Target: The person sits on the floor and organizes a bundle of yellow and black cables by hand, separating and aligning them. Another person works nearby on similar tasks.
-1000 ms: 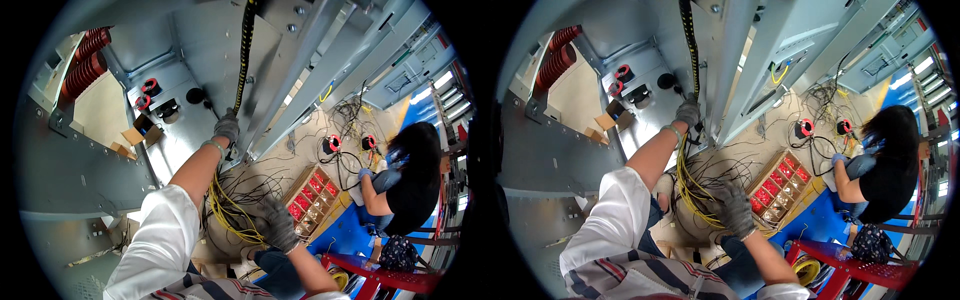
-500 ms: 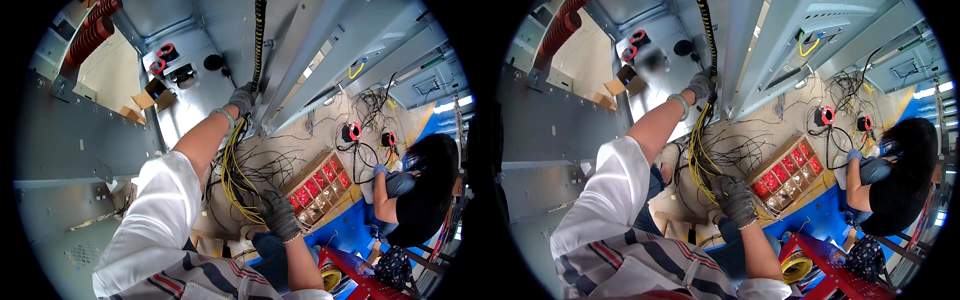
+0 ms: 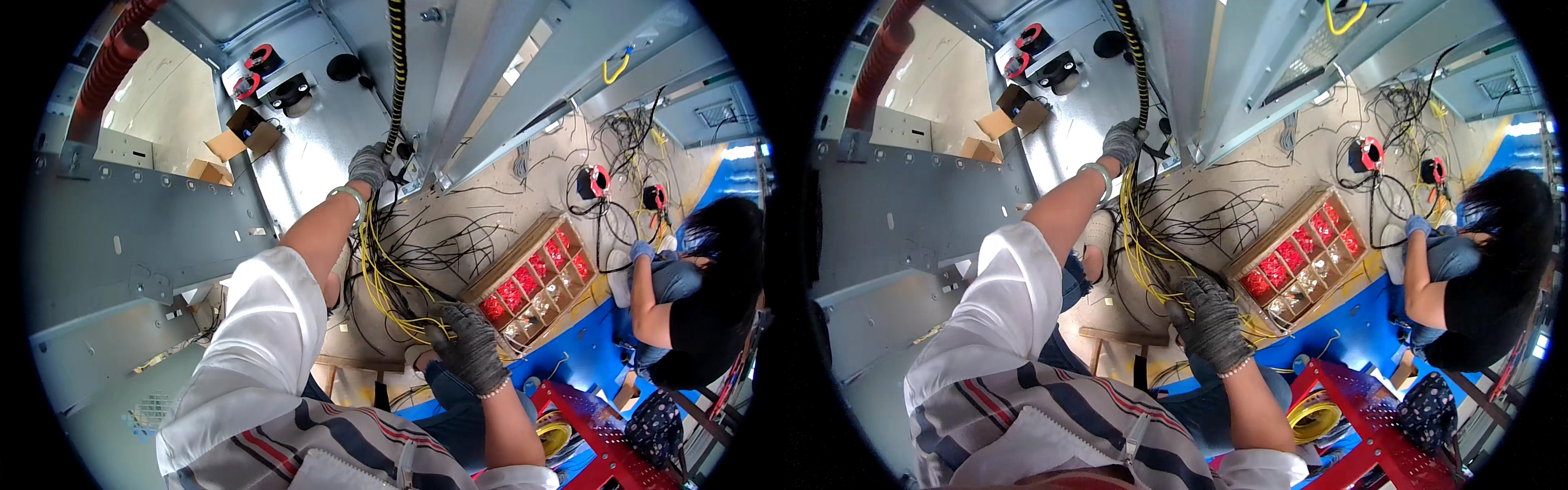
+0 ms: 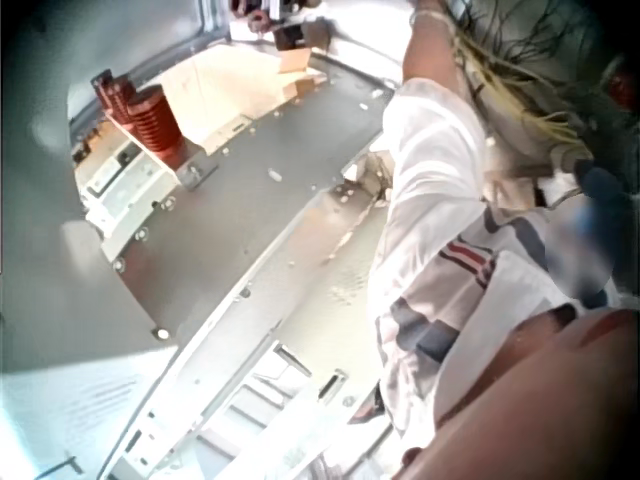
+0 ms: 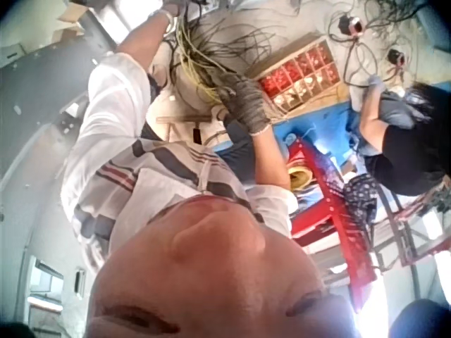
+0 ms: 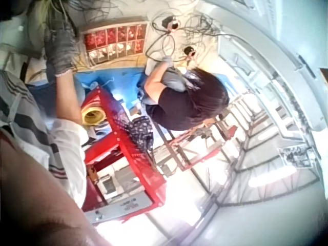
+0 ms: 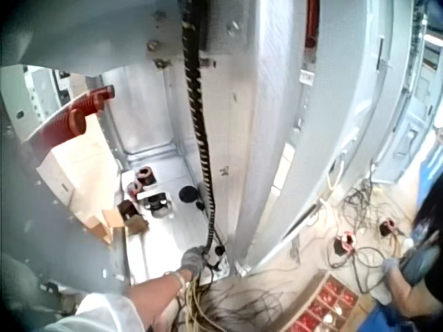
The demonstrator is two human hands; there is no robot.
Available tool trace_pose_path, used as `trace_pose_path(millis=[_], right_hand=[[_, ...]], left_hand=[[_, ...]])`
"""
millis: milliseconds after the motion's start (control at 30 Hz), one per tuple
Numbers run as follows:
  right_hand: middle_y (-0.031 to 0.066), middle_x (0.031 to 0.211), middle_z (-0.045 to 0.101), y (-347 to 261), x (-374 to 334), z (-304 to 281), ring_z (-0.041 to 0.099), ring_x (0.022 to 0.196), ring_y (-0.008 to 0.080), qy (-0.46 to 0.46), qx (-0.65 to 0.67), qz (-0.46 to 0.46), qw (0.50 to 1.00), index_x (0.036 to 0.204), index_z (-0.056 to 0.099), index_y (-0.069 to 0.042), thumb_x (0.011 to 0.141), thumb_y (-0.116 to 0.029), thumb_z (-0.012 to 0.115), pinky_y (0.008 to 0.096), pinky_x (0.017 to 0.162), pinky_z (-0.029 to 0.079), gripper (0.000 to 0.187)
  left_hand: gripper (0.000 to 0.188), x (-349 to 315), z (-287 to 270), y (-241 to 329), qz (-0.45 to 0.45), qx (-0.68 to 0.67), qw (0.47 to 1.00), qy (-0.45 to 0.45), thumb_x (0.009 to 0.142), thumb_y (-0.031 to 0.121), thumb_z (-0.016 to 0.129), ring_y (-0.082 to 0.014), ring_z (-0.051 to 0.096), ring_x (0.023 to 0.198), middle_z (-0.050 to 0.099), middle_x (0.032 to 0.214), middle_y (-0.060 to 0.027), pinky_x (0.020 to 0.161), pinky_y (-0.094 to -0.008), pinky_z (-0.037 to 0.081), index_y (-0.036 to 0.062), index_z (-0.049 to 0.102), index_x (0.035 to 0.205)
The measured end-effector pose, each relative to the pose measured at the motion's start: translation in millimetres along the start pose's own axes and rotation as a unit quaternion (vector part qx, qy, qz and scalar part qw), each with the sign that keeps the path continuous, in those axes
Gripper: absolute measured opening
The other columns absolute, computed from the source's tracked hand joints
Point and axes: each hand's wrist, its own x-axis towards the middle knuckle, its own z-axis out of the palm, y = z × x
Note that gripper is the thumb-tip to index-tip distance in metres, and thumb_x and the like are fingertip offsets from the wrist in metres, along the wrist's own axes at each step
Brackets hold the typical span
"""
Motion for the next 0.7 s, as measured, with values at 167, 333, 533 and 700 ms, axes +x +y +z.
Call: trace_pose_path(millis=[167,333,533,700], right_hand=[[0.0161,0.092,0.059,-9,-4,-18,0.057,0.085,0.0313,-0.02,0.066,0.034,0.997,0.097,0.058,-0.003,0.072,-0.012,0.061,0.0373,0.075,0.045,0.027],[0.017,0.091,0.059,-3,-9,-25,0.056,0.086,0.0331,-0.05,0.075,0.075,0.993,0.095,0.058,-0.003,0.073,-0.012,0.06,0.0397,0.076,0.045,0.024],[0.0165,0.086,0.059,-3,-15,-18,0.058,0.081,0.0328,-0.025,0.162,0.096,0.982,0.094,0.058,-0.002,0.072,-0.011,0.061,0.0374,0.07,0.046,0.024],[0.0146,0.085,0.06,2,-38,2,0.057,0.079,0.032,-0.045,0.215,0.122,0.968,0.095,0.058,-0.003,0.073,-0.01,0.061,0.0364,0.069,0.046,0.023]], left_hand=[[0.032,0,48,-26,0.009,-0.164,0.983,0.078,0.077,0.021,0.055,-0.0329,0.058,0.08,0.061,0.087,-0.0172,0.072,-0.0372,0.045,0.0038,0.056,0.104],[0.028,5,62,-8,-0.033,-0.266,0.963,0.009,0.078,0.01,0.055,-0.0201,0.058,0.076,0.064,0.089,-0.0127,0.07,-0.0281,0.044,0.0018,0.057,0.105],[0.031,39,93,3,0.008,-0.244,0.968,0.058,0.077,0.025,0.052,-0.0319,0.057,0.088,0.061,0.094,-0.0155,0.077,-0.0362,0.044,0.0087,0.059,0.103],[0.035,37,86,1,0.037,-0.211,0.976,0.05,0.078,0.03,0.051,-0.0325,0.056,0.092,0.06,0.098,-0.0151,0.081,-0.0368,0.043,0.0095,0.057,0.106]])
